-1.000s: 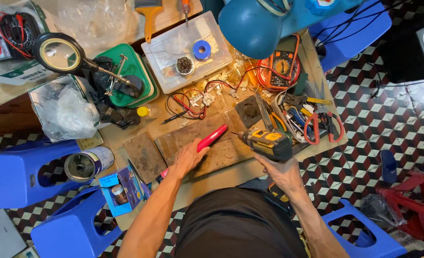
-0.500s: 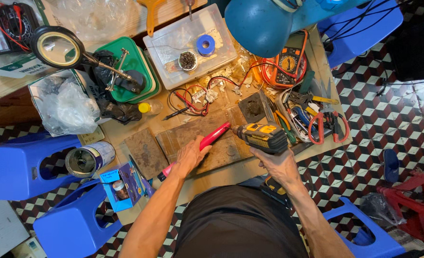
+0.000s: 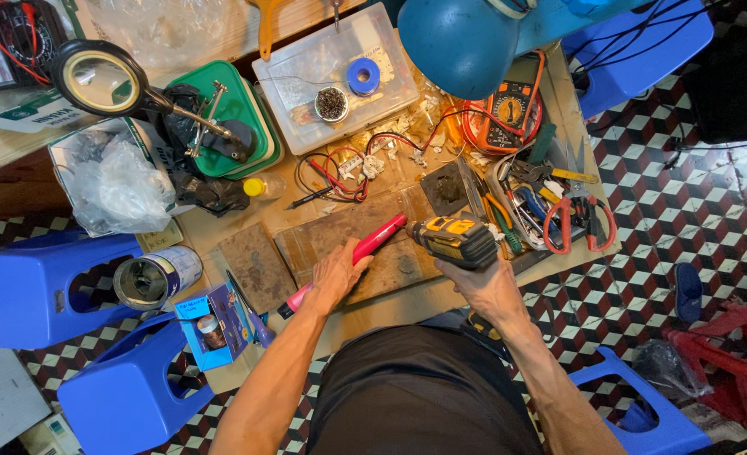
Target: The person retrieves a pink hair styler and a cordless drill from a cluttered workbench. They attempt to use the drill on the styler, then switch to a screwdriver to remove a screw from the styler's body. After removing the screw, they open the styler's casing and wipe the inside with a cloth.
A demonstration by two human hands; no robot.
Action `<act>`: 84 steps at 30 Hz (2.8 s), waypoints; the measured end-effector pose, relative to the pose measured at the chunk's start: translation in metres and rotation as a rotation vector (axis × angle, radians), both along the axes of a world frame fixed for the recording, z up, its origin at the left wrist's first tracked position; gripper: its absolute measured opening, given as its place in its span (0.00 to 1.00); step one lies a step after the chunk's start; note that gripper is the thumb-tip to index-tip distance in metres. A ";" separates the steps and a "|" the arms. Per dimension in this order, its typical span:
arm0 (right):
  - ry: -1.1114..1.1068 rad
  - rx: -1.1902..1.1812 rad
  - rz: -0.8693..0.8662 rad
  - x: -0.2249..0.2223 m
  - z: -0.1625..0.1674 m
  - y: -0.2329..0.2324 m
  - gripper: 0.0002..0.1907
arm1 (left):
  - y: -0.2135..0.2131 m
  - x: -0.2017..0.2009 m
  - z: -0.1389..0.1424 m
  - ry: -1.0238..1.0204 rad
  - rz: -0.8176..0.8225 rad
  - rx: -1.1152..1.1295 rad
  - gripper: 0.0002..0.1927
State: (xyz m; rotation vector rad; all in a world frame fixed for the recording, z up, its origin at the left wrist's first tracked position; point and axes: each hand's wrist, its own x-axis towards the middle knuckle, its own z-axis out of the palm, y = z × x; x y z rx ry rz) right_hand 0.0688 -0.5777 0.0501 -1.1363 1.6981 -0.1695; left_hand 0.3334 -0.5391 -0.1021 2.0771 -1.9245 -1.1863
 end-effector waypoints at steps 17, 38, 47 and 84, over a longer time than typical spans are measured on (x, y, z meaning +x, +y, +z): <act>0.043 -0.224 0.351 0.011 0.007 -0.033 0.25 | 0.000 0.004 -0.004 0.038 0.014 -0.006 0.24; 0.058 -0.231 0.275 0.017 0.007 -0.017 0.26 | -0.005 0.006 -0.002 0.075 0.025 0.073 0.25; 0.125 0.044 0.035 0.001 0.015 -0.017 0.22 | -0.007 0.005 0.000 0.058 0.010 0.094 0.24; 0.036 -0.162 0.265 0.026 0.015 -0.036 0.25 | 0.000 0.001 -0.007 0.025 0.025 0.067 0.25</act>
